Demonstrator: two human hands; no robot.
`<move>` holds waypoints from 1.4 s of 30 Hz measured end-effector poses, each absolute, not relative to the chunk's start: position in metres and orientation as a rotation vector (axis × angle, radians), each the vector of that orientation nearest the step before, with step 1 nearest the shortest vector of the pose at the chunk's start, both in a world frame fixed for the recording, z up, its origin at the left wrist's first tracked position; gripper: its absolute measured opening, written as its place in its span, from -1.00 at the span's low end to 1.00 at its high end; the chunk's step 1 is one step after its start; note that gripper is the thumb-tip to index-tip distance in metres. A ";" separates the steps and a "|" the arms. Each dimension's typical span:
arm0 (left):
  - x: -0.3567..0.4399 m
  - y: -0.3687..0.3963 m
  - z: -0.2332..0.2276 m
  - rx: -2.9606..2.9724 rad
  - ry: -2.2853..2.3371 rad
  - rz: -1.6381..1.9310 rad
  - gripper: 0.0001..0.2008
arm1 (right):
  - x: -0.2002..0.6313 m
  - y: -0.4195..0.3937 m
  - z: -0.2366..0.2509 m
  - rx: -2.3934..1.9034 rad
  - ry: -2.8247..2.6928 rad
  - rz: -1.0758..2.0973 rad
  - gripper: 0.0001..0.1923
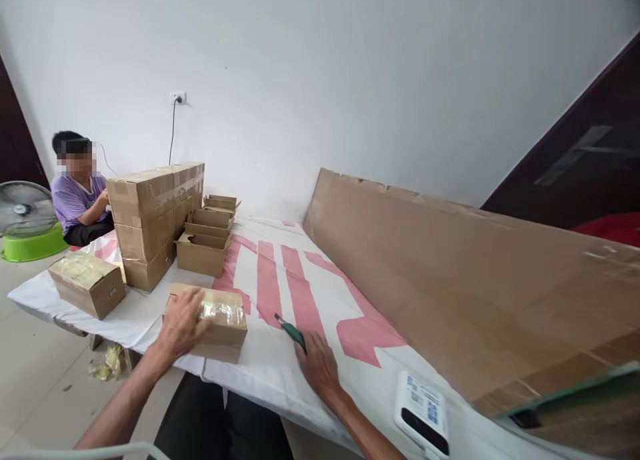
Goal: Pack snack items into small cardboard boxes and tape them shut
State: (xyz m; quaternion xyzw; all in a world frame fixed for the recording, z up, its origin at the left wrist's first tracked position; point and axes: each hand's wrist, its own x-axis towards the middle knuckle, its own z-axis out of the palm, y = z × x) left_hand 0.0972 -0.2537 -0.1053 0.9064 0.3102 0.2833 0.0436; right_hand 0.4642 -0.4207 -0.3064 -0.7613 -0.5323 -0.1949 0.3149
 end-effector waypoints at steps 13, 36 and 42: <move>0.041 -0.190 -0.116 1.967 0.983 0.887 -0.46 | 0.398 -0.386 -0.250 -1.727 -0.965 0.135 -0.41; 0.054 -0.203 -0.111 1.783 0.845 0.816 -0.68 | 0.326 -0.367 -0.195 -1.385 -0.845 0.483 -0.41; 0.052 -0.209 -0.107 1.847 0.755 0.775 -0.65 | 0.349 -0.371 -0.168 -1.508 -0.826 0.501 -0.40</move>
